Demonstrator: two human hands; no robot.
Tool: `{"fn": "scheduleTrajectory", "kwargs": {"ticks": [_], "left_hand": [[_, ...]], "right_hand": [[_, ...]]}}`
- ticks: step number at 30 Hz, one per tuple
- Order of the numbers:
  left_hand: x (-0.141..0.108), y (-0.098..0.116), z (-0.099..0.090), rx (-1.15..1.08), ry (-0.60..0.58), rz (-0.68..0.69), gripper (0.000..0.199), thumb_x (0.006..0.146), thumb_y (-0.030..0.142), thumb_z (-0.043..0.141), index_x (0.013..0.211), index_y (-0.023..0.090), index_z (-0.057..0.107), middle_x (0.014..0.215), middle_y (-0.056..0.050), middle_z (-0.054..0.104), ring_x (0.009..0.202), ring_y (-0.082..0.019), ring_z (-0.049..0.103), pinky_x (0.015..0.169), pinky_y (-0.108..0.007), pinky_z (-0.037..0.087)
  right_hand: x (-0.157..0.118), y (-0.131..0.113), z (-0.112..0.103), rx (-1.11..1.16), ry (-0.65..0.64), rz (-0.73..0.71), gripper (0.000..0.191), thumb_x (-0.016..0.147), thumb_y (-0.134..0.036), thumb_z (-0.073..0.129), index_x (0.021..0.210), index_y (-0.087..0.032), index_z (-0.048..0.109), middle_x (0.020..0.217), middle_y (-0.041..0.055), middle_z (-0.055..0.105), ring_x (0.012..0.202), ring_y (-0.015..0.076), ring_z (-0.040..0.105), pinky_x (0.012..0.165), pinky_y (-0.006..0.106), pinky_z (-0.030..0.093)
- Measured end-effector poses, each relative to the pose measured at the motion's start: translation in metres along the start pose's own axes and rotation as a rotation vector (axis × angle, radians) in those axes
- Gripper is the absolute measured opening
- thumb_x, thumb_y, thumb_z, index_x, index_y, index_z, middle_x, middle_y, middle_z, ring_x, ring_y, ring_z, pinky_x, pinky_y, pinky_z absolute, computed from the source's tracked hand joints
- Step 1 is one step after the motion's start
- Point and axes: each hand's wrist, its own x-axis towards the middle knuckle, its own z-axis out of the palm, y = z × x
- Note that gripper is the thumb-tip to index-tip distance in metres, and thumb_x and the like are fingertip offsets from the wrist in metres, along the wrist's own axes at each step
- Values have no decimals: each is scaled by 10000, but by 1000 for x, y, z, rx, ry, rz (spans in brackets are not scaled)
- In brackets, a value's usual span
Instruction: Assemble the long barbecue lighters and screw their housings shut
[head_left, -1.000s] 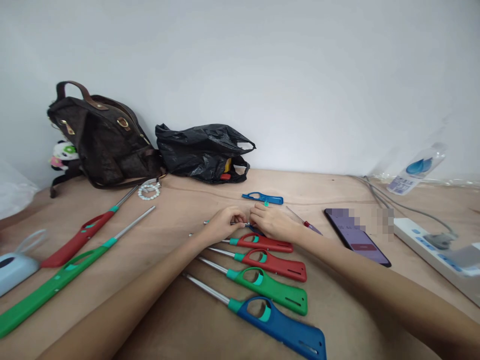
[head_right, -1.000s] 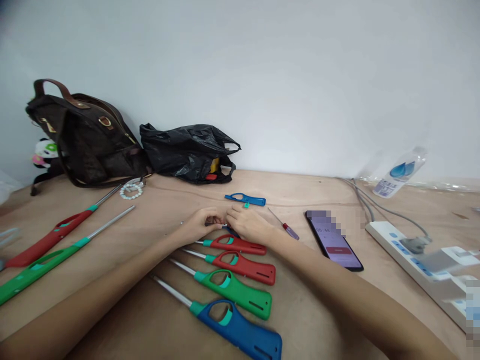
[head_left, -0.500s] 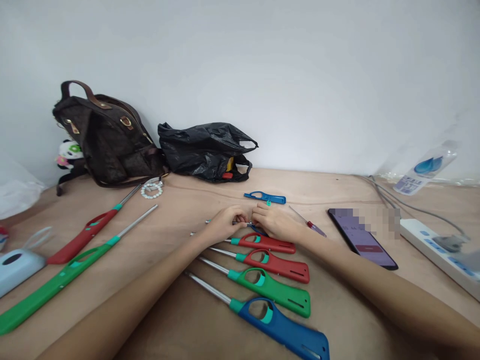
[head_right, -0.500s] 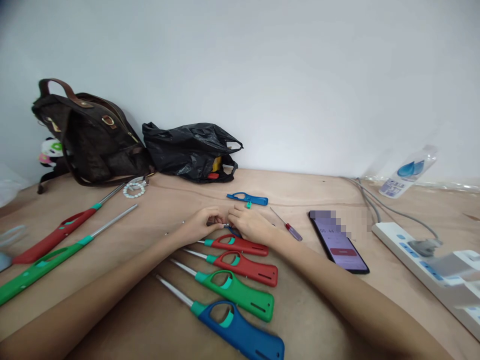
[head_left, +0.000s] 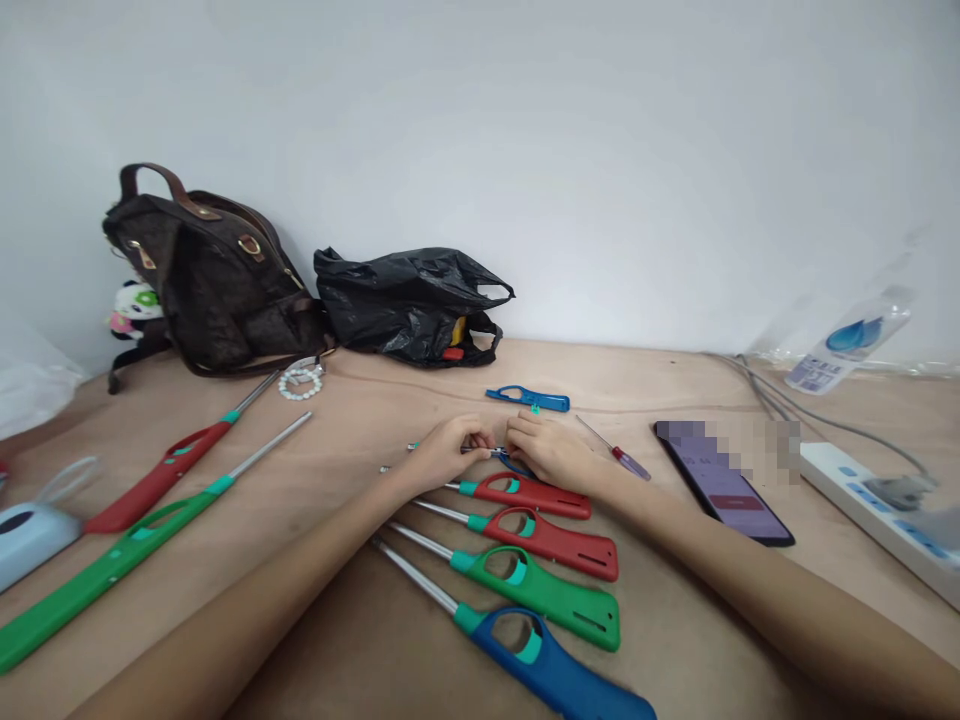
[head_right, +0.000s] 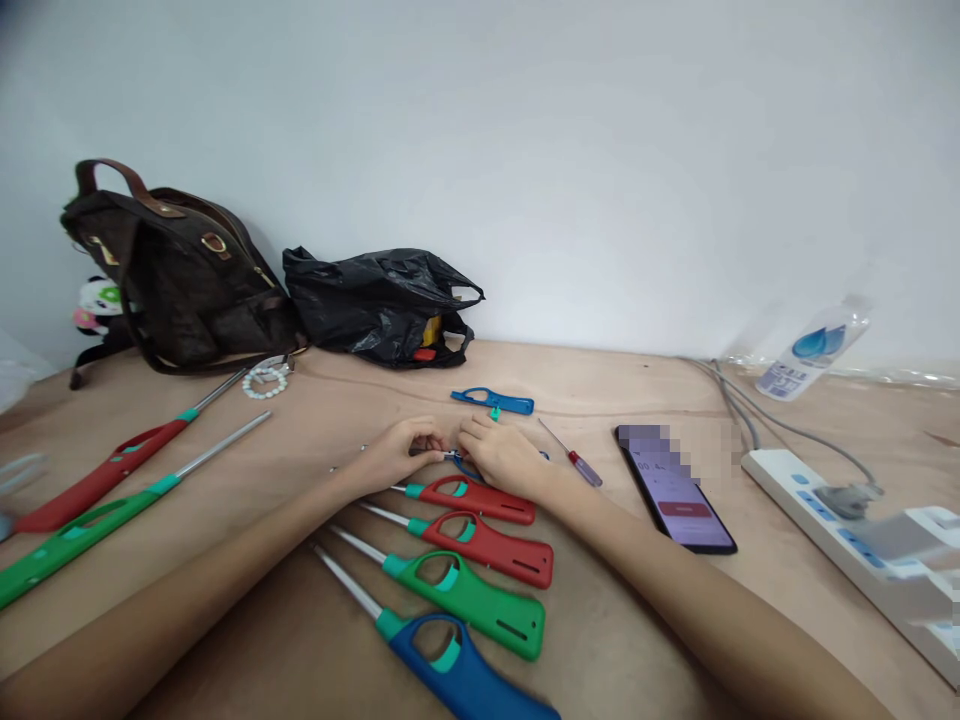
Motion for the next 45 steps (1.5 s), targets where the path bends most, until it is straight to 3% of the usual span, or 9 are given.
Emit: {"fn": "scheduleTrajectory", "kwargs": {"ticks": [11, 18, 24, 29, 32, 38, 45], "left_hand": [[0, 1, 0, -26, -11, 4, 76, 739, 86, 587, 751, 147, 632, 720, 2, 635, 699, -147, 579, 663, -242, 463], [0, 0, 1, -46, -5, -9, 103, 732, 64, 589, 738, 151, 643, 729, -9, 650, 717, -153, 589, 675, -242, 472], [-1, 1, -1, -43, -11, -38, 71, 748, 104, 602, 768, 142, 659, 727, -17, 645, 703, -151, 587, 662, -240, 470], [0, 0, -2, -11, -19, -17, 72, 750, 103, 597, 765, 139, 657, 705, -5, 632, 689, -148, 580, 654, -240, 462], [0, -1, -1, -6, -8, -20, 76, 743, 101, 598, 765, 144, 656, 716, -2, 636, 695, -145, 583, 660, -239, 468], [1, -4, -1, 2, 9, -24, 69, 740, 129, 610, 773, 139, 670, 759, -34, 660, 725, -162, 596, 673, -257, 483], [1, -1, -3, -18, -3, -28, 72, 759, 185, 608, 776, 144, 665, 743, -30, 652, 722, -162, 603, 668, -257, 485]], "right_hand": [[10, -1, -2, 203, -19, 130, 147, 814, -20, 541, 799, -159, 585, 875, 61, 607, 876, 186, 559, 776, 290, 443], [25, 6, -6, 436, -107, 338, 169, 736, -61, 688, 740, -182, 571, 685, -32, 565, 637, 121, 519, 568, 220, 368], [31, 5, -9, 506, -108, 372, 198, 700, -102, 748, 706, -165, 561, 646, -50, 519, 606, 108, 482, 533, 214, 334], [15, 9, -18, 597, 32, 345, 116, 806, -182, 669, 870, -156, 575, 762, -14, 572, 690, 127, 535, 610, 234, 403], [-4, 12, -27, 584, 112, 385, 21, 866, -184, 576, 868, -163, 577, 772, 3, 593, 689, 135, 541, 617, 246, 412], [-40, 1, -31, 387, 67, 428, 38, 832, -140, 602, 830, -177, 605, 828, 30, 615, 765, 167, 566, 678, 281, 434], [-43, -13, -21, 273, 79, 498, 105, 771, -159, 685, 805, -183, 589, 854, 39, 597, 845, 203, 555, 701, 302, 439]]}}
